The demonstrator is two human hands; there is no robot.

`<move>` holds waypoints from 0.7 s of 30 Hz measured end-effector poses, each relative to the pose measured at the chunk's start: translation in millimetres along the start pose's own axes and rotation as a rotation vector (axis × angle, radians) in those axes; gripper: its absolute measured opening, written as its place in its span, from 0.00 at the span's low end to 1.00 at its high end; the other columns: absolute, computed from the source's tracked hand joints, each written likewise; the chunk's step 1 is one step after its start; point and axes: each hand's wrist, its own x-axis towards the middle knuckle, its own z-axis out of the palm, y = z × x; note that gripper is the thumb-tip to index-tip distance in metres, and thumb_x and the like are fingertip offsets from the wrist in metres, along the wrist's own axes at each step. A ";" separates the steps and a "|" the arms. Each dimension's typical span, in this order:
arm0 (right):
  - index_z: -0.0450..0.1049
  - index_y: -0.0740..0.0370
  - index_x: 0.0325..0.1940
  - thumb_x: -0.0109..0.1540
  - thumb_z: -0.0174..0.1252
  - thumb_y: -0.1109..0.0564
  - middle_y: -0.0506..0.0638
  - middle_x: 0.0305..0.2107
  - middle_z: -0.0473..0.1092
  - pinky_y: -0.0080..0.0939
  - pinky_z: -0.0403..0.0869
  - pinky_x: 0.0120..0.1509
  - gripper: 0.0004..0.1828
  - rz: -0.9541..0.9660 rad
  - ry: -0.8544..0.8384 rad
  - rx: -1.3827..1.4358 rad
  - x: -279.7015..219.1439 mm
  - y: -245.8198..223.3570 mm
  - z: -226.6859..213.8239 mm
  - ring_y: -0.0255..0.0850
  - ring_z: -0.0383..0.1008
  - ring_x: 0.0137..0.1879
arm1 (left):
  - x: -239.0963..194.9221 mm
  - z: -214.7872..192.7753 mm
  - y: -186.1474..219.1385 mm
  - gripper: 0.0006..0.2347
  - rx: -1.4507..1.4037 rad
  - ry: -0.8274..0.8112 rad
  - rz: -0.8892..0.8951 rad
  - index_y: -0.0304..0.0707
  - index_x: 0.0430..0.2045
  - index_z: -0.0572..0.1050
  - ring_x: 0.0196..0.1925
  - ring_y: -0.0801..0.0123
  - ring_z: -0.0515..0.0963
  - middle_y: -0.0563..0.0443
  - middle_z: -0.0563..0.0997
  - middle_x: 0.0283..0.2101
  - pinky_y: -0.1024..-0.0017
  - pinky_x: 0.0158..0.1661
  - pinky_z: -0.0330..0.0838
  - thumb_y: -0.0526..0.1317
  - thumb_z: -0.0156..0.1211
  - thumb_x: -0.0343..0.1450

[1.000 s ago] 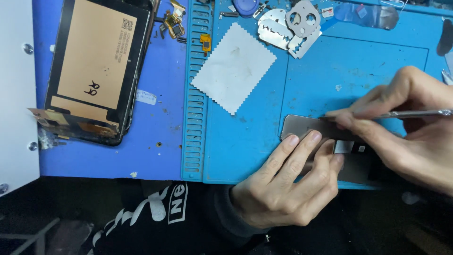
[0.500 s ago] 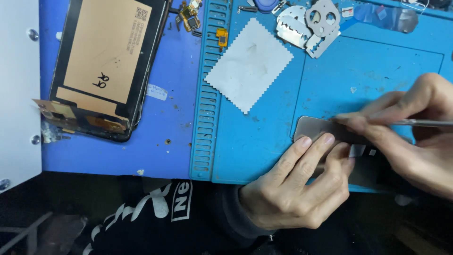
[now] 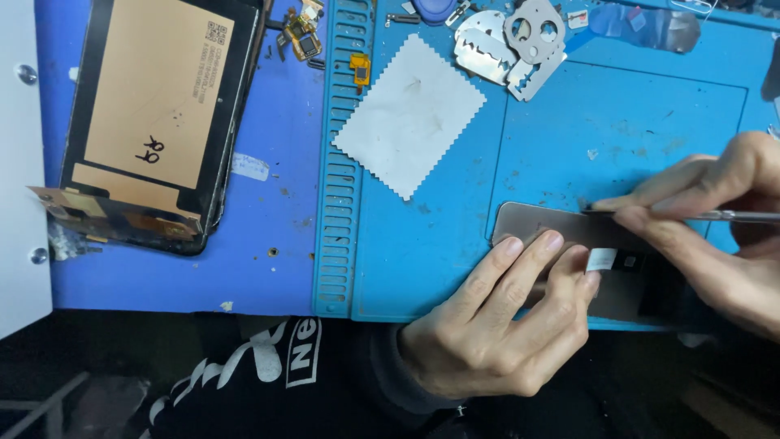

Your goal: The person is cleaning and preparing a phone screen component using a toothbrush, liquid cleaner, and a cloth, then performing precision work with a metal tool.

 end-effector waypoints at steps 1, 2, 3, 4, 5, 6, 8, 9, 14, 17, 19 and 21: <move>0.63 0.64 0.37 0.64 0.59 0.69 0.59 0.33 0.76 0.47 0.83 0.56 0.10 0.104 0.029 -0.042 -2.5 3.6 0.3 0.47 0.83 0.46 | -1.4 0.0 -0.1 0.03 0.005 -0.001 -0.003 0.41 0.43 0.81 0.61 0.59 0.80 0.55 0.81 0.47 0.63 0.65 0.72 0.37 0.63 0.80; 0.65 0.64 0.35 0.63 0.59 0.70 0.60 0.33 0.76 0.47 0.84 0.53 0.10 0.208 0.058 -0.085 -5.4 7.2 0.1 0.47 0.83 0.43 | -2.3 0.0 0.4 0.03 0.010 -0.001 -0.006 0.41 0.45 0.81 0.62 0.59 0.80 0.55 0.80 0.48 0.63 0.66 0.71 0.36 0.63 0.80; 0.65 0.64 0.35 0.63 0.59 0.70 0.60 0.33 0.76 0.47 0.84 0.53 0.10 0.209 0.064 -0.083 -0.5 -1.4 3.2 0.47 0.83 0.43 | 0.2 -0.7 0.0 0.03 0.009 -0.002 0.000 0.41 0.45 0.81 0.62 0.59 0.80 0.55 0.80 0.48 0.63 0.66 0.71 0.36 0.63 0.80; 0.63 0.64 0.37 0.64 0.59 0.69 0.59 0.33 0.76 0.46 0.84 0.55 0.11 0.129 0.055 -0.043 4.4 -9.9 5.7 0.46 0.83 0.47 | 3.0 -1.1 -0.1 0.03 0.014 -0.003 0.004 0.41 0.43 0.81 0.61 0.60 0.81 0.56 0.81 0.47 0.64 0.65 0.72 0.37 0.64 0.79; 0.61 0.63 0.39 0.65 0.59 0.68 0.57 0.33 0.75 0.44 0.83 0.56 0.12 0.048 0.045 -0.004 10.0 -18.8 8.5 0.45 0.83 0.50 | 5.9 -1.9 -0.7 0.03 0.020 -0.004 0.008 0.42 0.41 0.81 0.59 0.61 0.81 0.57 0.81 0.46 0.64 0.64 0.73 0.38 0.64 0.79; 0.61 0.63 0.39 0.65 0.59 0.68 0.57 0.33 0.75 0.44 0.83 0.56 0.12 0.049 0.049 -0.002 8.2 -16.9 8.1 0.45 0.83 0.50 | 5.1 -2.4 -1.0 0.03 0.019 -0.005 0.012 0.42 0.41 0.81 0.59 0.61 0.81 0.57 0.81 0.46 0.64 0.64 0.73 0.38 0.64 0.79; 0.61 0.64 0.37 0.63 0.60 0.67 0.58 0.31 0.77 0.43 0.83 0.52 0.12 0.150 0.060 0.011 5.9 -13.7 6.4 0.45 0.84 0.48 | 3.0 -2.1 -1.0 0.03 0.013 0.002 0.008 0.41 0.40 0.81 0.59 0.61 0.81 0.56 0.81 0.45 0.65 0.63 0.74 0.39 0.64 0.78; 0.61 0.64 0.37 0.63 0.60 0.67 0.58 0.31 0.77 0.43 0.83 0.52 0.12 0.149 0.055 0.010 4.5 -11.0 5.4 0.45 0.84 0.48 | 3.3 -2.6 -1.8 0.03 0.015 0.003 0.003 0.41 0.40 0.81 0.59 0.61 0.81 0.56 0.81 0.45 0.65 0.63 0.74 0.39 0.64 0.78; 0.61 0.63 0.38 0.65 0.60 0.67 0.59 0.34 0.77 0.42 0.83 0.54 0.11 0.101 0.072 0.041 10.3 -16.2 9.6 0.44 0.83 0.49 | 8.0 -4.9 -2.5 0.04 0.002 -0.009 0.012 0.41 0.40 0.82 0.58 0.61 0.82 0.56 0.81 0.45 0.65 0.62 0.74 0.39 0.63 0.78; 0.61 0.63 0.37 0.63 0.58 0.67 0.60 0.33 0.77 0.42 0.83 0.52 0.11 0.139 0.048 0.036 3.7 -8.5 1.1 0.45 0.83 0.49 | 3.0 -2.6 -2.0 0.03 0.003 -0.009 0.011 0.41 0.42 0.81 0.59 0.61 0.81 0.57 0.81 0.45 0.65 0.63 0.73 0.38 0.65 0.79; 0.62 0.63 0.37 0.63 0.59 0.68 0.59 0.31 0.77 0.42 0.83 0.52 0.10 0.185 0.045 -0.023 -5.3 2.5 -5.3 0.45 0.84 0.47 | 1.9 -1.5 -2.9 0.03 0.003 -0.005 0.009 0.42 0.44 0.81 0.60 0.61 0.81 0.57 0.81 0.46 0.65 0.63 0.73 0.37 0.65 0.79; 0.63 0.63 0.37 0.63 0.59 0.68 0.59 0.30 0.78 0.43 0.83 0.52 0.10 0.230 0.051 -0.073 -6.8 3.1 -3.9 0.44 0.84 0.45 | 3.1 -3.7 -3.1 0.04 0.004 -0.009 0.017 0.42 0.45 0.81 0.60 0.61 0.81 0.56 0.81 0.47 0.64 0.64 0.72 0.35 0.65 0.79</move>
